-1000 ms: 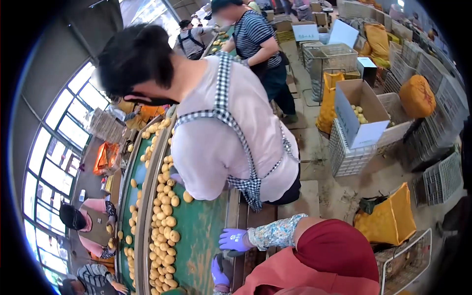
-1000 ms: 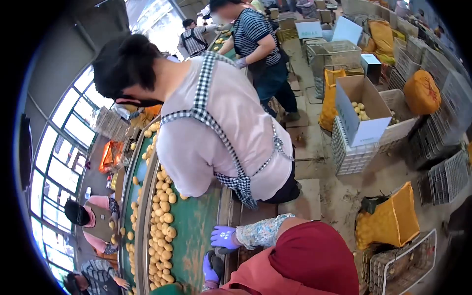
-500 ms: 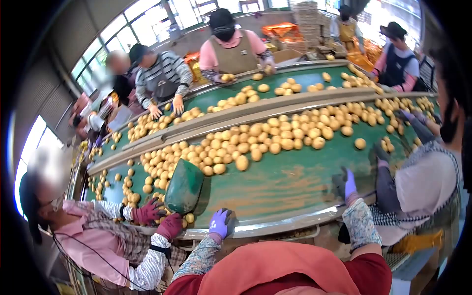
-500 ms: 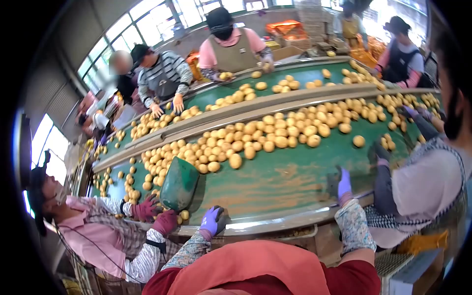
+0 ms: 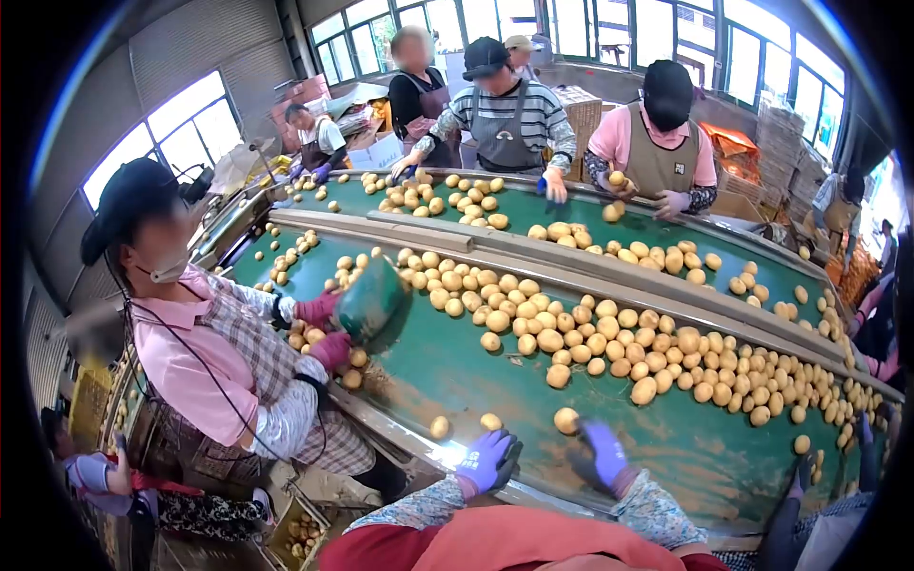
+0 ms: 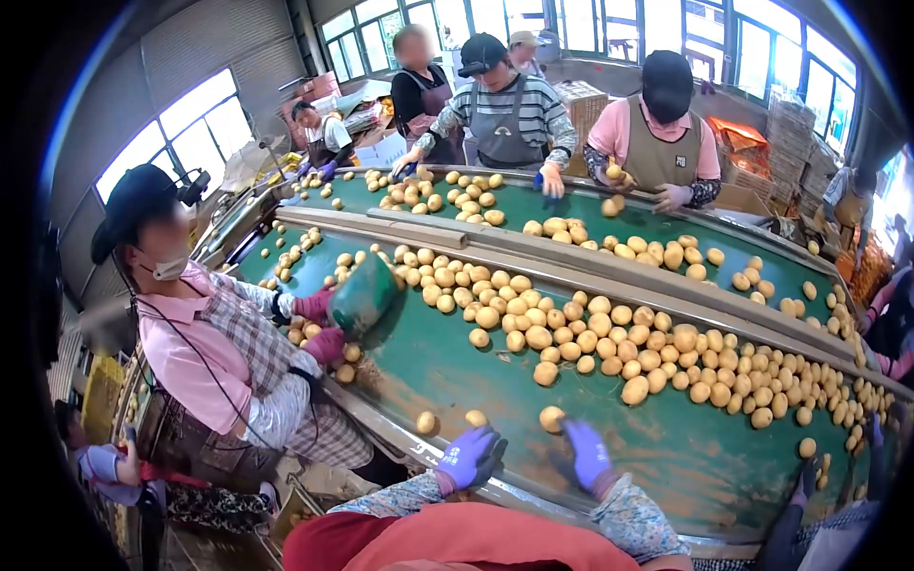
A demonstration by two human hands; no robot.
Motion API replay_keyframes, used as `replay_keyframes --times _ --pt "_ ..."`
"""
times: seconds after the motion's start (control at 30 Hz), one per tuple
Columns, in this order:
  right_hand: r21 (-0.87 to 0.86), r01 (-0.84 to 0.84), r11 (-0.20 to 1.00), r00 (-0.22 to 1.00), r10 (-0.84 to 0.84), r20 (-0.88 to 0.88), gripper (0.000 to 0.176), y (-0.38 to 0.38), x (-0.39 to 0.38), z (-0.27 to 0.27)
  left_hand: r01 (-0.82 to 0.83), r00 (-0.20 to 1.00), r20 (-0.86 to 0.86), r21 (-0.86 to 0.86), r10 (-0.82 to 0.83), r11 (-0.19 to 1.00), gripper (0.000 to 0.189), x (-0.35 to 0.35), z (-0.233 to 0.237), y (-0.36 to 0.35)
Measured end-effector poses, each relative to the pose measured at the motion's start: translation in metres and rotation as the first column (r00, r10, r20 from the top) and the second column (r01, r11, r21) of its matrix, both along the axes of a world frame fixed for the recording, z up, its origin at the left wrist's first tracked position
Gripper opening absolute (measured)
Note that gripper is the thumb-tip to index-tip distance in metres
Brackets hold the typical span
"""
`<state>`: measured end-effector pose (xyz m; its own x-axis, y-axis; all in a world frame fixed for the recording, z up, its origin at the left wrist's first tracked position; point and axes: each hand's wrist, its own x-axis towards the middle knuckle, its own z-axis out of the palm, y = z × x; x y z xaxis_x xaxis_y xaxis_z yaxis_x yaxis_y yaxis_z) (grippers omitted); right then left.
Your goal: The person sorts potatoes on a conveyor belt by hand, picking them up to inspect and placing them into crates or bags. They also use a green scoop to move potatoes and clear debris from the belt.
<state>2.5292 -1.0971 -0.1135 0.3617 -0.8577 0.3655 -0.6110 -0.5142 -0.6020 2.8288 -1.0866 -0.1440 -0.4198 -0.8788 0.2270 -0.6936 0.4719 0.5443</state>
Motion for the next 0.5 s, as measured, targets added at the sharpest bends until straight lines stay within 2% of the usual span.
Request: replay_keyframes --times 0.03,0.07,0.1,0.13,0.17,0.2,0.23,0.3,0.33,0.37,0.4,0.43,0.47,0.5 --pt "0.103 0.195 0.975 0.98 -0.191 -0.046 0.06 -0.007 -0.016 -0.014 -0.018 1.0 -0.009 -0.026 0.018 1.0 0.043 0.004 0.001 -0.001" --pt "0.286 0.262 0.922 0.953 -0.294 0.076 0.061 -0.01 -0.033 0.002 -0.038 0.999 -0.019 -0.053 0.037 0.998 0.04 0.006 0.005 -0.002" --pt "0.291 0.347 0.892 0.871 -0.421 0.252 0.059 -0.012 -0.053 0.003 -0.077 0.997 -0.019 -0.07 0.075 0.995 0.04 0.008 0.013 -0.004" --pt "0.069 0.543 0.837 0.831 -0.548 0.095 0.058 -0.019 -0.081 -0.012 -0.115 0.993 -0.02 -0.085 0.113 0.99 0.039 0.009 0.022 -0.006" --pt "0.239 0.66 0.713 0.668 -0.702 0.249 0.06 -0.023 -0.122 -0.052 -0.146 0.989 -0.021 -0.092 0.145 0.985 0.039 0.011 0.022 -0.007" --pt "0.232 0.67 0.705 0.616 -0.703 0.356 0.061 -0.022 -0.152 -0.049 -0.178 0.984 -0.021 -0.099 0.177 0.979 0.038 0.013 0.021 -0.011" --pt "0.366 0.687 0.627 0.455 -0.765 0.457 0.062 -0.025 -0.174 -0.047 -0.16 0.987 -0.035 -0.075 0.158 0.984 0.04 0.016 0.021 -0.014" --pt "0.591 0.646 0.482 0.022 -0.786 0.617 0.064 -0.031 -0.216 -0.039 -0.132 0.991 -0.011 -0.113 0.132 0.985 0.043 0.012 0.028 -0.017" --pt "0.557 0.664 0.499 0.098 -0.796 0.597 0.063 -0.036 -0.267 -0.086 -0.108 0.994 0.0 -0.132 0.109 0.985 0.044 0.008 0.029 -0.019" --pt "0.475 0.622 0.623 0.125 -0.678 0.725 0.066 -0.041 -0.277 -0.094 -0.091 0.993 0.063 -0.093 0.097 0.992 0.06 0.004 0.023 -0.017" --pt "0.384 0.71 0.59 0.199 -0.691 0.695 0.065 -0.054 -0.288 -0.109 -0.046 0.999 -0.02 -0.028 0.046 0.999 0.058 -0.012 0.041 -0.022" --pt "0.148 0.915 0.376 0.31 -0.888 0.34 0.064 -0.059 -0.295 -0.114 -0.004 1.0 -0.02 -0.023 0.003 1.0 0.058 -0.028 0.056 -0.023" --pt "-0.042 0.996 0.074 0.075 -0.997 0.034 0.061 -0.07 -0.281 -0.112 0.036 0.999 -0.018 -0.021 -0.037 0.999 0.057 -0.042 0.069 -0.028" --pt "-0.16 0.987 -0.004 -0.007 -1.0 -0.017 0.058 -0.078 -0.27 -0.119 0.082 0.996 0.045 0.003 -0.082 0.997 0.055 -0.051 0.076 -0.031"
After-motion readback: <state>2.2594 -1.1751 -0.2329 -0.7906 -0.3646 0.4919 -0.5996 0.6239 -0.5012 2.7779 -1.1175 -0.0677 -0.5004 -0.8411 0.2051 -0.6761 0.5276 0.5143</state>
